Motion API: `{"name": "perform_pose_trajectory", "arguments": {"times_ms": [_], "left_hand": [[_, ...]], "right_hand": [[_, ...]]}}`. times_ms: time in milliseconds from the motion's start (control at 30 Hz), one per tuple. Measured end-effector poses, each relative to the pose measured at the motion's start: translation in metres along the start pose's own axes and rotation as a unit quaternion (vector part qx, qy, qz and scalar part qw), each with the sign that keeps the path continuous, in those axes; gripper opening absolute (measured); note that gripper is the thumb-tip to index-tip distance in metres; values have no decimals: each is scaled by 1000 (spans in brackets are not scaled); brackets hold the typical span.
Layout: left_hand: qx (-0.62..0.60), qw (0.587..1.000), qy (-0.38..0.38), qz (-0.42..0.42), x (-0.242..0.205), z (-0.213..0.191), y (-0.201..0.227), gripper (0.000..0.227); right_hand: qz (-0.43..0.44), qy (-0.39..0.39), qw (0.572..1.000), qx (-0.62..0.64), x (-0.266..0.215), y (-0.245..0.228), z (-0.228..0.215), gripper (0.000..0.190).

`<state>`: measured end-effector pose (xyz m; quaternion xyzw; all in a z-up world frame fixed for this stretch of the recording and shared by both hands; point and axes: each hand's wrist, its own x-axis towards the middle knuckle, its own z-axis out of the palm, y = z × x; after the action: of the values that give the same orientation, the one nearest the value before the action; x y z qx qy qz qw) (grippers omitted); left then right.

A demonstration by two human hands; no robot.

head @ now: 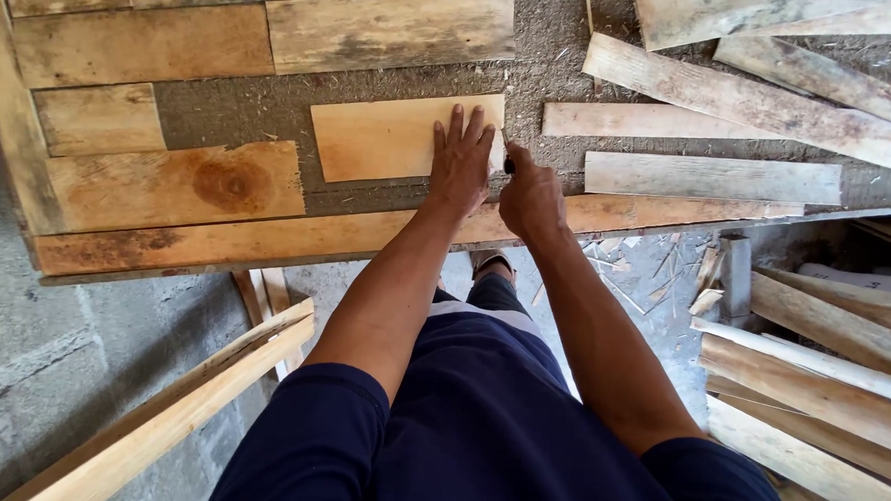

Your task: Arranging and cutting thin wood planks to fit a flat wooden surface.

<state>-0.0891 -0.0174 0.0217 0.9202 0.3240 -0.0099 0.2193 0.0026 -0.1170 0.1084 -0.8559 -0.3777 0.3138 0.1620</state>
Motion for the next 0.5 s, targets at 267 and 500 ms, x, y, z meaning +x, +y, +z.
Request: {"name": "perform_pose_trajectory", "arguments": {"times_ms": [267, 500], "left_hand": [[22, 998, -52, -19, 5, -5, 5, 73], [10, 998, -48, -27, 7, -15, 6, 68]], "right_hand": [[-16, 30, 999, 12, -29, 16, 14, 51], [3, 15, 1000, -16, -36, 29, 2, 56]]}}
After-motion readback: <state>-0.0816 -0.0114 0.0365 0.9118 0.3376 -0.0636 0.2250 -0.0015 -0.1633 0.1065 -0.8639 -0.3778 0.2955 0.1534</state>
